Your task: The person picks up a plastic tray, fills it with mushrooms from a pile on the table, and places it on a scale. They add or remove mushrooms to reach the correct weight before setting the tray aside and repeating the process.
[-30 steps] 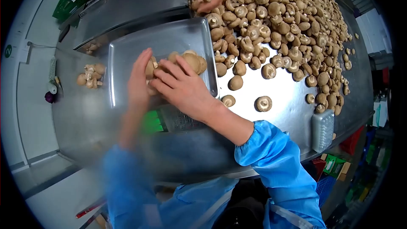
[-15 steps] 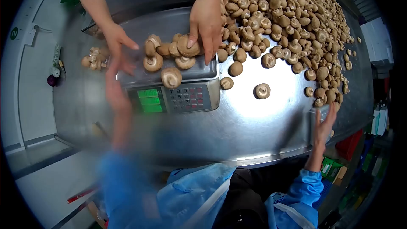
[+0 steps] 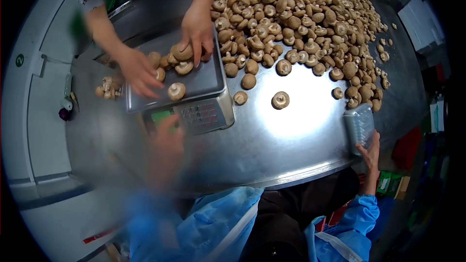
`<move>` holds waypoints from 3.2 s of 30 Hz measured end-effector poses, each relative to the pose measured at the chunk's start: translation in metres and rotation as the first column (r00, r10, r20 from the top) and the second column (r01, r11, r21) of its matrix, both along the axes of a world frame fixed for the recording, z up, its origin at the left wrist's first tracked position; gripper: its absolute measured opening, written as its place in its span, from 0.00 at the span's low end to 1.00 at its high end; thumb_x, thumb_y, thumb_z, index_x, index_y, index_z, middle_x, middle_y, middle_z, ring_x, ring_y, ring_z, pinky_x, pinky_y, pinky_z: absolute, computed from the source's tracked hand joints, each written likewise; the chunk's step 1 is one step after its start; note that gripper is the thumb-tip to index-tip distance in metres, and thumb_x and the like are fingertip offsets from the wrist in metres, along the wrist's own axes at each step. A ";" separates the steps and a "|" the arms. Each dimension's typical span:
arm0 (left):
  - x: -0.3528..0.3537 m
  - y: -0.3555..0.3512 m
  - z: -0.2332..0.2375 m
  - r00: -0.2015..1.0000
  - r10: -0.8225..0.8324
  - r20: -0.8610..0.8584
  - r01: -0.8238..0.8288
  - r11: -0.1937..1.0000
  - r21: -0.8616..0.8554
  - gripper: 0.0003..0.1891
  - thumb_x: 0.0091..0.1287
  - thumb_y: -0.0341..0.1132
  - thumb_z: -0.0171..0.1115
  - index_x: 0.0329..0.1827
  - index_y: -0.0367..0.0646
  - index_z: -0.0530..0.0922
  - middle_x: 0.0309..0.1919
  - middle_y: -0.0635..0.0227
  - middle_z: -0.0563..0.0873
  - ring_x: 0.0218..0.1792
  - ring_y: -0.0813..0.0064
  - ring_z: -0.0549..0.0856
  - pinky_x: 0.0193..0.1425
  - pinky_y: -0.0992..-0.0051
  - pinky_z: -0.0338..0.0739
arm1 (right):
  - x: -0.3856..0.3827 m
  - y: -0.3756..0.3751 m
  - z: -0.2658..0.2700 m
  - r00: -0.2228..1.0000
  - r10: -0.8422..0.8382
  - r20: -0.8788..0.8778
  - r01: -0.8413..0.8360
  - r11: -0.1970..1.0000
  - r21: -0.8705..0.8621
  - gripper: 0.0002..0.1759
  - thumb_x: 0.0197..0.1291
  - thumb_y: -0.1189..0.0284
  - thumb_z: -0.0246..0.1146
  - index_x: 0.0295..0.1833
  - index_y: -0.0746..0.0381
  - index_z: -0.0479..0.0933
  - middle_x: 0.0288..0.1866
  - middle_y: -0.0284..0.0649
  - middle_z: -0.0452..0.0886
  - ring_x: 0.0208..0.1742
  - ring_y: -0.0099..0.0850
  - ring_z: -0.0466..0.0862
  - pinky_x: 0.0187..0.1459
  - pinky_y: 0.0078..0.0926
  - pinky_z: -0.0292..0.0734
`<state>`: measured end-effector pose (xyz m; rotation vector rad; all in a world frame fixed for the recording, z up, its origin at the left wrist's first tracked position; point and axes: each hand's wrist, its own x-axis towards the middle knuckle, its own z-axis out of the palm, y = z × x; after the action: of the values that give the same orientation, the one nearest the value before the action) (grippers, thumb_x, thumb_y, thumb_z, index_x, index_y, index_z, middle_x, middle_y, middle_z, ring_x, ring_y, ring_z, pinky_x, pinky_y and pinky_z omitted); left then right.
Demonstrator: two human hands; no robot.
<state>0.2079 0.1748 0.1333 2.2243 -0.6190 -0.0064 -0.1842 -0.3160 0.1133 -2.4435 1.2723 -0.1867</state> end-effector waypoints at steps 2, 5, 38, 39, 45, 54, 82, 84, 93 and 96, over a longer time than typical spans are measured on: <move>-0.010 -0.007 -0.008 0.998 -0.017 -0.057 0.020 0.998 0.051 0.15 0.67 0.23 0.55 0.56 0.34 0.77 0.52 0.57 0.83 0.53 0.68 0.82 0.60 0.71 0.74 | -0.010 -0.004 -0.021 1.000 -0.015 -0.003 0.014 0.991 -0.134 0.49 0.39 0.65 0.79 0.67 0.67 0.65 0.63 0.53 0.72 0.62 0.49 0.73 0.63 0.42 0.67; -0.025 -0.025 -0.027 0.988 -0.151 -0.029 0.152 0.988 0.024 0.14 0.66 0.22 0.56 0.55 0.35 0.77 0.49 0.59 0.85 0.49 0.70 0.84 0.57 0.72 0.76 | 0.002 0.004 -0.007 0.998 -0.045 -0.040 0.038 0.988 -0.151 0.52 0.34 0.68 0.81 0.68 0.67 0.64 0.62 0.54 0.73 0.61 0.51 0.73 0.64 0.43 0.68; -0.020 -0.155 -0.081 -0.089 -0.205 -0.975 -0.242 0.954 -0.178 0.14 0.72 0.25 0.50 0.59 0.30 0.66 0.46 0.44 0.84 0.31 0.62 0.87 0.30 0.75 0.85 | 0.170 0.175 -0.048 0.922 -0.341 0.185 -0.089 0.278 0.956 0.32 0.68 0.74 0.52 0.75 0.67 0.52 0.35 0.46 0.84 0.20 0.27 0.80 0.19 0.22 0.75; -0.013 -0.170 -0.080 -0.042 -0.220 -0.975 -0.187 0.960 -0.209 0.16 0.71 0.24 0.50 0.60 0.30 0.65 0.48 0.43 0.83 0.34 0.61 0.87 0.34 0.73 0.86 | 0.178 0.165 -0.052 0.894 -0.401 0.200 -0.068 0.320 0.945 0.31 0.68 0.75 0.51 0.75 0.66 0.53 0.34 0.46 0.84 0.18 0.26 0.79 0.18 0.22 0.73; 0.048 -0.304 -0.113 0.164 -0.292 -0.942 -0.077 0.948 -0.308 0.22 0.68 0.20 0.51 0.65 0.27 0.60 0.50 0.40 0.81 0.33 0.62 0.87 0.36 0.74 0.86 | 0.245 0.065 -0.087 0.683 -0.645 0.343 -0.039 0.437 0.899 0.27 0.66 0.79 0.45 0.71 0.66 0.60 0.28 0.47 0.82 0.13 0.25 0.72 0.13 0.25 0.67; 0.092 -0.459 -0.117 0.361 -0.353 -0.863 -0.113 0.902 -0.416 0.19 0.61 0.12 0.42 0.56 0.28 0.67 0.35 0.51 0.82 0.18 0.66 0.79 0.19 0.75 0.76 | 0.325 -0.069 -0.093 0.699 -0.562 0.443 0.130 0.709 0.694 0.18 0.68 0.80 0.45 0.61 0.68 0.67 0.22 0.44 0.78 0.15 0.29 0.77 0.14 0.29 0.71; 0.082 -0.175 0.022 0.624 -0.357 -0.695 0.068 0.911 -0.406 0.25 0.57 0.15 0.50 0.61 0.31 0.69 0.41 0.57 0.83 0.21 0.75 0.83 0.18 0.84 0.74 | 0.314 0.160 0.009 0.635 -0.415 0.651 -0.303 0.642 0.705 0.24 0.73 0.73 0.44 0.73 0.57 0.61 0.28 0.38 0.75 0.21 0.24 0.77 0.20 0.25 0.76; 0.104 -0.129 0.010 0.680 -0.240 -0.693 -0.048 0.928 -0.369 0.26 0.57 0.15 0.49 0.62 0.31 0.69 0.40 0.57 0.83 0.21 0.74 0.84 0.18 0.83 0.73 | 0.333 0.188 0.010 0.704 -0.343 0.621 -0.352 0.590 0.726 0.23 0.71 0.73 0.46 0.71 0.59 0.62 0.37 0.41 0.78 0.22 0.25 0.79 0.20 0.26 0.76; 0.163 0.009 -0.027 0.771 -0.017 -0.637 -0.143 0.970 -0.198 0.28 0.59 0.18 0.52 0.66 0.32 0.69 0.42 0.58 0.83 0.21 0.76 0.83 0.18 0.84 0.72 | 0.383 0.256 -0.005 0.779 0.085 0.621 -0.477 0.723 0.500 0.24 0.65 0.69 0.56 0.65 0.65 0.67 0.55 0.52 0.76 0.53 0.48 0.79 0.56 0.41 0.73; 0.157 0.012 -0.015 0.751 0.049 -0.658 -0.228 0.955 -0.190 0.27 0.58 0.19 0.55 0.65 0.33 0.69 0.44 0.59 0.83 0.21 0.78 0.82 0.19 0.85 0.73 | 0.376 0.223 -0.022 0.785 0.107 0.610 -0.452 0.773 0.445 0.25 0.65 0.67 0.57 0.65 0.65 0.67 0.59 0.52 0.75 0.58 0.49 0.77 0.60 0.40 0.71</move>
<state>0.3652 0.1866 0.1182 1.8307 -0.0525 -0.5714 0.1920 -0.0933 0.0909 -1.8163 0.5527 -0.3420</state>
